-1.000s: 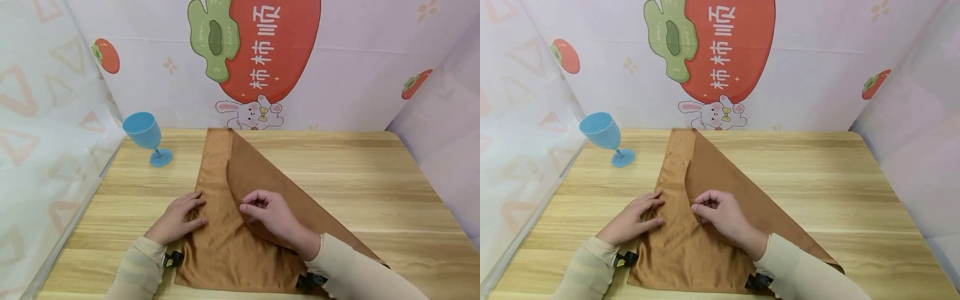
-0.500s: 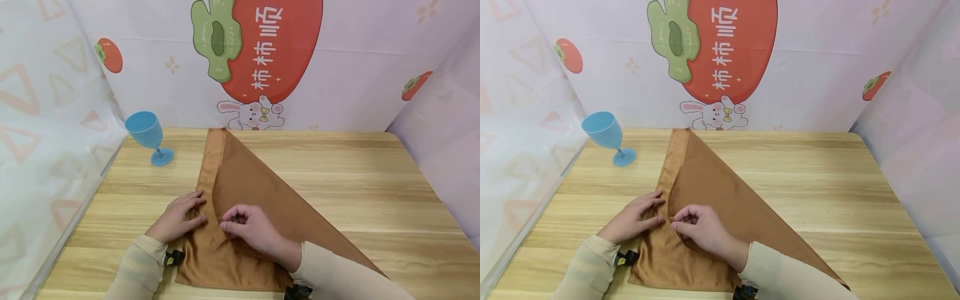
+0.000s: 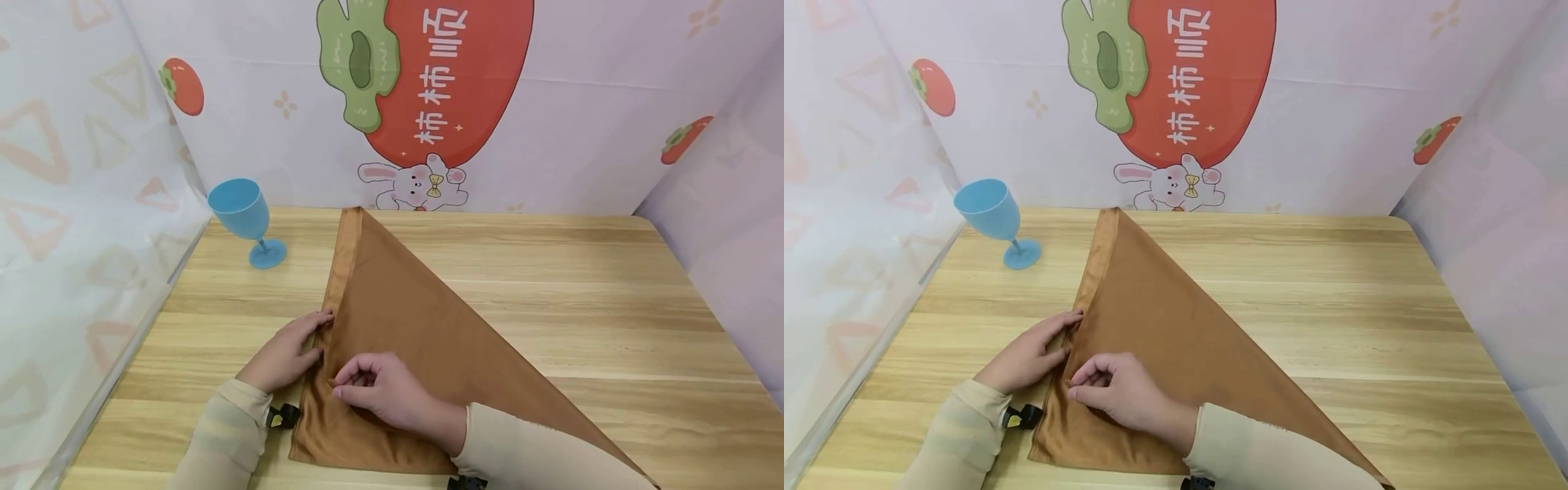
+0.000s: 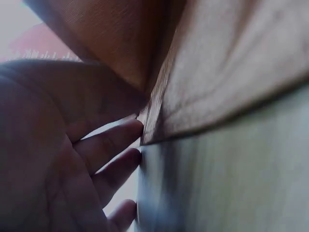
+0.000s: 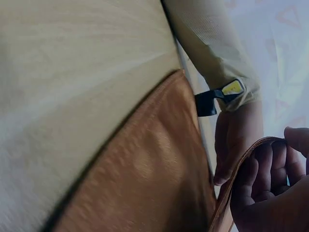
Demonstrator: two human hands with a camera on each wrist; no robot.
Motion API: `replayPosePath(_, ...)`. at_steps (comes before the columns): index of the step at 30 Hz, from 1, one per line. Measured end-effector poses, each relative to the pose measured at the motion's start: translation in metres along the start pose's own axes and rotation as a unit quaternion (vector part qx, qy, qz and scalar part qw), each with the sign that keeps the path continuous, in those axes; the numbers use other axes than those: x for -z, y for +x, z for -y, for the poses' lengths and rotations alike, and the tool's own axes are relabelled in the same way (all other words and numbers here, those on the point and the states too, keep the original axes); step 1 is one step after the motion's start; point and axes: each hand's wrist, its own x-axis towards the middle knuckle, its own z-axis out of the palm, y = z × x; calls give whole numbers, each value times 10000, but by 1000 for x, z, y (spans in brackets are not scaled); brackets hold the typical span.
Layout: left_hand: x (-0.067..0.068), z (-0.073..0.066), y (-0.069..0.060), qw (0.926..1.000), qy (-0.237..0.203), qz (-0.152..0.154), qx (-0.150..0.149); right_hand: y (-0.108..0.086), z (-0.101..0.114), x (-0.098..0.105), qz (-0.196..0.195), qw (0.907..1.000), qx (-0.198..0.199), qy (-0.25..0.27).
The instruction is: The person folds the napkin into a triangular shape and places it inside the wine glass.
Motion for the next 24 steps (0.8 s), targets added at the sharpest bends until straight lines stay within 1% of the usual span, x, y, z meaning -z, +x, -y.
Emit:
replayPosePath(4, 3, 6, 0, 9999, -63, 72, -77, 0, -6, -7, 148, 9994, 95, -290)
replayPosePath(11, 5, 12, 0, 9998, -76, 84, -133, 0, -12, -22, 631, 9974, 161, -306)
replayPosePath(15, 5, 12, 0, 9999, -2, 52, -89, 0, -13, -28, 883, 9943, 234, -550)
replayPosePath(20, 5, 12, -2, 9999, 163, -12, -36, 0, -11, -33, 1060, 9899, 291, -895)
replayPosePath(24, 6, 11, -2, 9996, 227, -124, -111, 1, -10, -37, 1259, 9854, 277, -1115)
